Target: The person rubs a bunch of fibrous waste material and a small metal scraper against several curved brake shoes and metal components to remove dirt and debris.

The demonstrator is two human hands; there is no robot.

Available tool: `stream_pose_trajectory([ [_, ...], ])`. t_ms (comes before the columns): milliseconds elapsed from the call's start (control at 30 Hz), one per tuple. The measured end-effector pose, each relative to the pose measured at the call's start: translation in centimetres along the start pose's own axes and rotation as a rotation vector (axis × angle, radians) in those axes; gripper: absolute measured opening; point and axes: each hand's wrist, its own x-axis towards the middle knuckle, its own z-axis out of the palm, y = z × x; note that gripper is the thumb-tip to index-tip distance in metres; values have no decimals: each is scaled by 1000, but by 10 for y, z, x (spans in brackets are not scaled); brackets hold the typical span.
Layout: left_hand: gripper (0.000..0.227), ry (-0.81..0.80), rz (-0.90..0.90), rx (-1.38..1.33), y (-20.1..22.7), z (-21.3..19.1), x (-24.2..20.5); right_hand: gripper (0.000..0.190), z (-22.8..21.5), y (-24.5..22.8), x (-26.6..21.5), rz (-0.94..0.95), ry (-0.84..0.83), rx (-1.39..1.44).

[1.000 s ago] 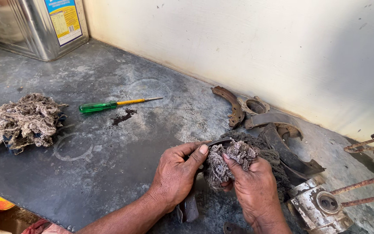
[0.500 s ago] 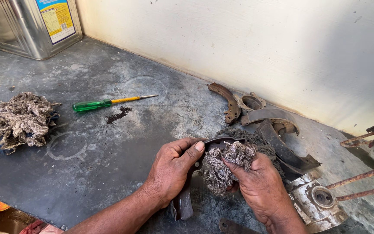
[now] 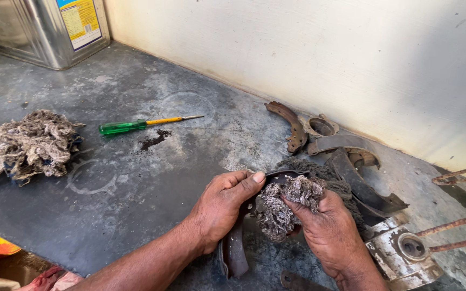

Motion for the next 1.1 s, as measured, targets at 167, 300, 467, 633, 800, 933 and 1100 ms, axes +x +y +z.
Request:
stream_pose_trajectory([
  [167,49,7,-1,-31,-3,0,2,21,3,-1,-2,-21,11,-4],
  [300,45,-11,-6,-119,-1,2,4,21,0,2,-1,-20,42,-51],
  [467,39,97,8,-46,4,-9,14,13,-17,11,12,42,209,-45],
  [633,34,144,-5,-268,19,-21,7,9,-30,20,16,5,335,386],
  [800,34,179,-172,-428,26,-14,1,13,-21,32,17,23,146,646],
  [933,32,83,-112,-393,20,-14,2,12,-7,29,14,-132,80,765],
  [1100,37,-22,-145,-368,10,-7,5,18,14,30,16,-316,158,737],
])
